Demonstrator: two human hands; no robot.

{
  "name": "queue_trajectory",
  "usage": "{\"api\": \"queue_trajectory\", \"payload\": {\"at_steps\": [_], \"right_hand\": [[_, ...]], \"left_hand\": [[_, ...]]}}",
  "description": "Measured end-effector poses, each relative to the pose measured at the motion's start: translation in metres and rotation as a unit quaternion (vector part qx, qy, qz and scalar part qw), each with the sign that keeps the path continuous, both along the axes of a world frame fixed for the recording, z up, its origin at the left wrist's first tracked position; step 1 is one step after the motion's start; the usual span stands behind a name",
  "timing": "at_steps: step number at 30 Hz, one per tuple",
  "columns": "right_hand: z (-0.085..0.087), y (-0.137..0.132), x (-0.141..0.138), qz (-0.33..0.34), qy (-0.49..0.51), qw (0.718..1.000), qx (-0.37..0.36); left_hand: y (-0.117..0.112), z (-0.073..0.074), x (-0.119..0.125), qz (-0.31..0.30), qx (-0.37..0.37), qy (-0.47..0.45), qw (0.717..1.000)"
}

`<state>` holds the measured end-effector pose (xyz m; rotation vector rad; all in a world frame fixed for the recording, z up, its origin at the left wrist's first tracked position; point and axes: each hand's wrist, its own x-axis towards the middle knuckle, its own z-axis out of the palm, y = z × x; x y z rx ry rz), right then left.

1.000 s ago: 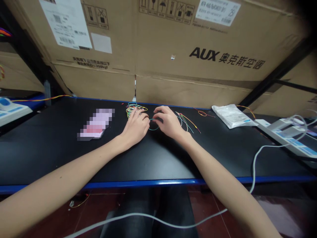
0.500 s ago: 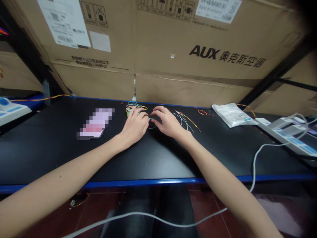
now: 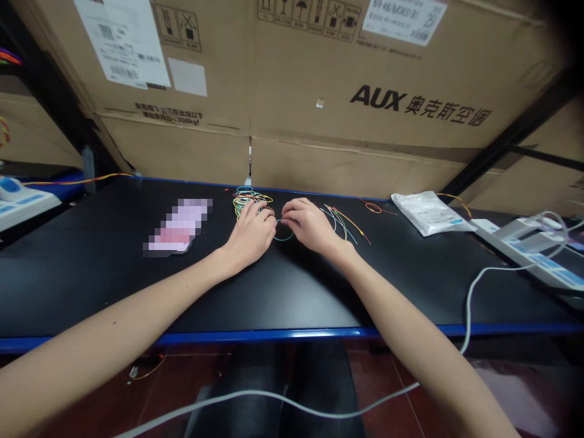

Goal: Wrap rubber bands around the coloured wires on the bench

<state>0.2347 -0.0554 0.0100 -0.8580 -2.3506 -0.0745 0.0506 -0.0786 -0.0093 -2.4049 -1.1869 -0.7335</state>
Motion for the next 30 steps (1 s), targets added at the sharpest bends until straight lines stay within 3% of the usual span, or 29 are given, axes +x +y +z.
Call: {"api": "queue_trajectory", "payload": {"at_steps": [5, 14, 30], "right_hand": [[-0.0029, -0.0006, 0.0006, -0.009, -0.03, 0.999, -0.04], [-0.0001, -0.0026, 0.0008, -0.042, -0.014, 0.999, -0.016], [0.0032, -0.0022, -0.0025, -0.019, -0.041, 0.999, -0.024]], "left_hand": [[0.0012, -0.0015, -0.0005, -0.002, -0.012, 0.002, 1.0], [-0.0007, 0.0, 0.0014, -0.003, -0.015, 0.002, 1.0], [-0.0011, 0.0006, 0.0016, -0.013, -0.02, -0.021, 0.999]]}}
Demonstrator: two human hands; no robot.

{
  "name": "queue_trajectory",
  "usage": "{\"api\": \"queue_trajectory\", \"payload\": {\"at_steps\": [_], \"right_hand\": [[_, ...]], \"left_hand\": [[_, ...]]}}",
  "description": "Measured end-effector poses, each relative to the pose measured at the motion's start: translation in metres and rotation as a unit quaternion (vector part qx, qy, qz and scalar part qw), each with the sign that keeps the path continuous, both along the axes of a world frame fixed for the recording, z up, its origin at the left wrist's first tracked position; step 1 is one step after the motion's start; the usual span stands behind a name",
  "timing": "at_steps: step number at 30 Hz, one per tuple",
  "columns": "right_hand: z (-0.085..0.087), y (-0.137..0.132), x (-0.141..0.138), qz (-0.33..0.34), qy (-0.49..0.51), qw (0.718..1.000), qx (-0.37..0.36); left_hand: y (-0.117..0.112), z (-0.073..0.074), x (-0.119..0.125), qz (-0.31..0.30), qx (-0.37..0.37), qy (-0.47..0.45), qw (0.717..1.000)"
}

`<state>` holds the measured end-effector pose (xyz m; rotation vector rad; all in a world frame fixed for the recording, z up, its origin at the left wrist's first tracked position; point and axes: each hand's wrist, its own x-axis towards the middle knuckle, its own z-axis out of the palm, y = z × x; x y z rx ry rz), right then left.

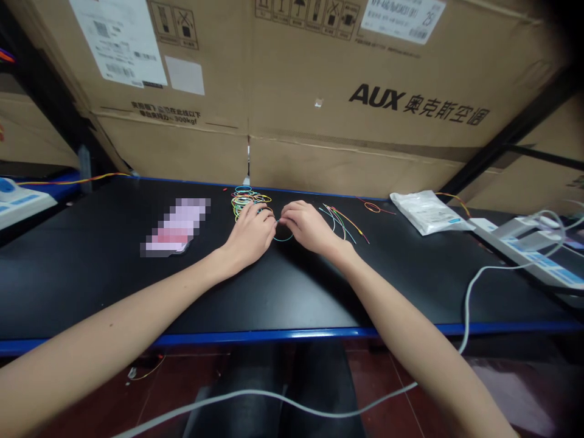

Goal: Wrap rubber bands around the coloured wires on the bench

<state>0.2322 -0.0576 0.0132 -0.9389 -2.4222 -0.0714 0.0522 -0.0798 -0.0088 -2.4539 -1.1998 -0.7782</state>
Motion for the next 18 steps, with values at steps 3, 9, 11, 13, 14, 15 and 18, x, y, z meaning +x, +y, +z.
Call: {"api": "queue_trajectory", "payload": {"at_steps": [3, 9, 11, 13, 14, 15, 18], "right_hand": [[-0.0001, 0.0005, 0.0018, -0.006, -0.005, 1.0, -0.023], [-0.003, 0.0036, 0.0073, -0.019, 0.045, 0.999, 0.006], [-0.0027, 0.0037, 0.0074, -0.018, 0.055, 0.998, 0.014], [-0.0017, 0.0028, 0.0068, -0.027, 0.064, 0.997, 0.023], [-0.001, 0.0021, 0.0064, -0.037, 0.07, 0.996, 0.029], [-0.0004, 0.0013, 0.0061, -0.049, 0.076, 0.995, 0.035], [0.0013, -0.0007, 0.0055, -0.082, 0.096, 0.991, 0.052]], "left_hand": [[0.0016, 0.0004, -0.0009, -0.003, 0.001, -0.003, 1.0], [0.0073, 0.0015, -0.0058, 0.012, -0.009, -0.028, 0.999], [0.0072, 0.0026, -0.0058, 0.012, -0.024, -0.034, 0.999], [0.0059, 0.0038, -0.0045, 0.008, -0.036, -0.041, 0.998], [0.0051, 0.0044, -0.0037, 0.007, -0.038, -0.047, 0.998], [0.0042, 0.0048, -0.0028, 0.006, -0.037, -0.055, 0.998], [0.0023, 0.0051, -0.0012, 0.001, -0.018, -0.072, 0.997]]}}
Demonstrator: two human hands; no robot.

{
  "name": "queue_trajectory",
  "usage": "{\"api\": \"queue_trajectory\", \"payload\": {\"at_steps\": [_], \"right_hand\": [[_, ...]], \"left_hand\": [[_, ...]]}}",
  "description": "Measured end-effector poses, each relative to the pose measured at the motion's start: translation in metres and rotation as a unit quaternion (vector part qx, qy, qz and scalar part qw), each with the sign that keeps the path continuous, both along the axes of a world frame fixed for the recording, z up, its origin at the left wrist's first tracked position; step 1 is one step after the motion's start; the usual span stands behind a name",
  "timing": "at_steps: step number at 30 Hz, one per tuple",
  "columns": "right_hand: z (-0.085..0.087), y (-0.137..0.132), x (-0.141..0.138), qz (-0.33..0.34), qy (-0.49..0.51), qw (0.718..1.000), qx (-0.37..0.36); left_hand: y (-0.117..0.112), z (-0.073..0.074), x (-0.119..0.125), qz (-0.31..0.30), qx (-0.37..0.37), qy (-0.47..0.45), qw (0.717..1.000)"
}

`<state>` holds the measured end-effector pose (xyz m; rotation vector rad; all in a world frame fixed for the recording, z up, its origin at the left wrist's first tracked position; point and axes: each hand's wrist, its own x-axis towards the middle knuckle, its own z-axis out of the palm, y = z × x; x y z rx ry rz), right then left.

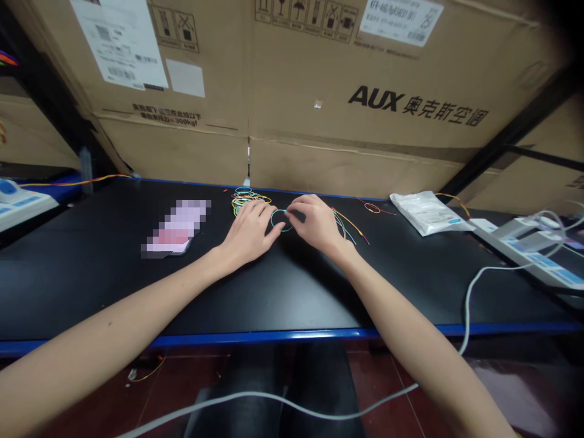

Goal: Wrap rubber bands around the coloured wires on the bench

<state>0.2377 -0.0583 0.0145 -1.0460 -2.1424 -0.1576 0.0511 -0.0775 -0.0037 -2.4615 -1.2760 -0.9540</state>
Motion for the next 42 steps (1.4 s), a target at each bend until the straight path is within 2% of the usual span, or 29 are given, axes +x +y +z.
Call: {"api": "queue_trajectory", "payload": {"at_steps": [6, 13, 26, 33, 37, 42], "right_hand": [[0.001, -0.002, -0.002, -0.006, 0.012, 1.0, 0.001], [0.0, -0.003, -0.004, -0.01, 0.015, 1.0, 0.007], [-0.001, -0.003, -0.005, -0.008, 0.022, 1.0, 0.009], [0.0, 0.0, -0.003, 0.015, 0.009, 1.0, 0.002], [0.003, 0.001, 0.0, 0.042, 0.012, 0.998, -0.038], [0.011, 0.002, 0.006, 0.093, 0.019, 0.981, -0.167]], "left_hand": [[-0.001, 0.001, -0.001, -0.006, 0.03, 0.001, 1.0], [-0.004, 0.003, 0.001, -0.017, 0.021, -0.015, 1.0], [0.001, -0.002, -0.001, -0.034, 0.039, 0.006, 0.999], [0.001, 0.0, 0.0, -0.047, 0.042, 0.017, 0.998], [0.001, 0.001, 0.0, -0.043, 0.046, 0.046, 0.997], [0.001, 0.001, -0.001, -0.054, 0.045, 0.071, 0.995]]}}
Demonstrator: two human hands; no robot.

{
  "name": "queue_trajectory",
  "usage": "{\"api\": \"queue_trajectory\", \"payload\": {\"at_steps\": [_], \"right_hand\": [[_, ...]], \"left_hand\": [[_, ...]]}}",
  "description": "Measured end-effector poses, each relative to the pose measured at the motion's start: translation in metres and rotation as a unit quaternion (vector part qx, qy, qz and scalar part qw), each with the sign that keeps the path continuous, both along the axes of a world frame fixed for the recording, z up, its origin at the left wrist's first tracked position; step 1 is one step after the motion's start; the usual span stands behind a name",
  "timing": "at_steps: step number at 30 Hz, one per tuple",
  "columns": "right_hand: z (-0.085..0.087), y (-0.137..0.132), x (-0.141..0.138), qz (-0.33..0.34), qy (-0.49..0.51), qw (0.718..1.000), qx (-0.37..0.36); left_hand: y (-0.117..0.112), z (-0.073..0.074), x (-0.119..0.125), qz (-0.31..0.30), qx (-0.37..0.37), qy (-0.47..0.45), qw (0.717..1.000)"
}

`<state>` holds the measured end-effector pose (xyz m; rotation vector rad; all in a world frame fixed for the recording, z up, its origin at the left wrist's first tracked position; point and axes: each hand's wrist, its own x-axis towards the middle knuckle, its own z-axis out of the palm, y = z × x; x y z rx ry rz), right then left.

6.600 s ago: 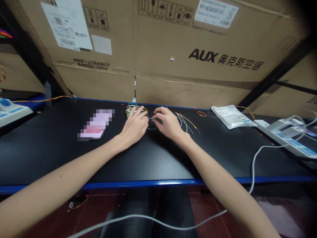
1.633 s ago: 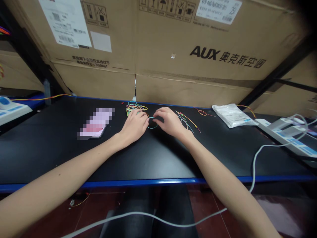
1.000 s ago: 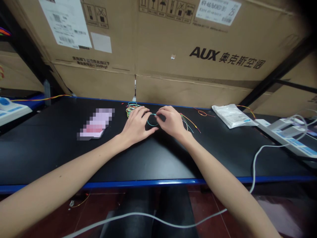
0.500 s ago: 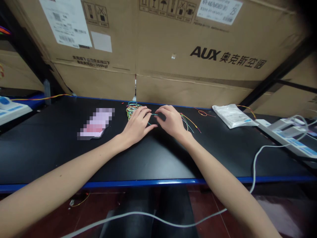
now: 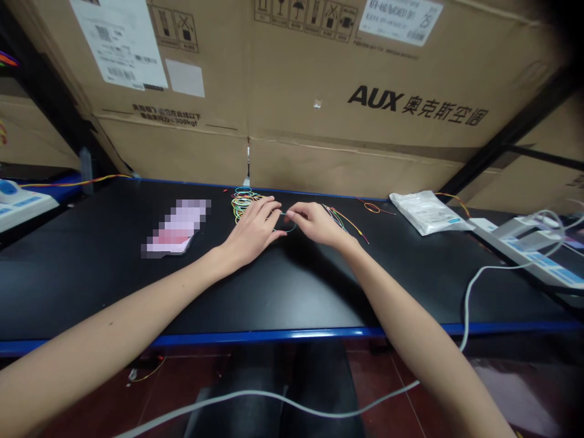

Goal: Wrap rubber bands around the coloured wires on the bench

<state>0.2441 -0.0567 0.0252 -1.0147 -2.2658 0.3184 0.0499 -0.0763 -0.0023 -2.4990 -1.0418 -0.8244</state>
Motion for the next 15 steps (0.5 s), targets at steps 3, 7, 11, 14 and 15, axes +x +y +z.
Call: {"api": "queue_trajectory", "payload": {"at_steps": [3, 7, 11, 14, 15], "right_hand": [[0.0, 0.0, 0.002, -0.019, 0.002, 0.999, 0.027], [-0.005, 0.0, 0.0, -0.045, -0.009, 0.992, 0.116], [-0.009, 0.001, -0.002, -0.055, -0.003, 0.986, 0.157], [-0.012, 0.002, -0.003, -0.063, 0.011, 0.982, 0.177], [-0.012, 0.003, -0.003, -0.062, 0.016, 0.981, 0.183]], "left_hand": [[0.0, 0.0, 0.0, 0.007, -0.009, -0.018, 1.0], [0.0, 0.0, 0.0, 0.028, -0.002, -0.038, 0.999], [0.001, -0.001, 0.0, 0.019, -0.001, -0.027, 0.999], [0.002, -0.002, 0.001, 0.013, 0.011, -0.018, 1.0], [0.002, -0.003, 0.001, 0.012, 0.016, -0.017, 1.0]]}}
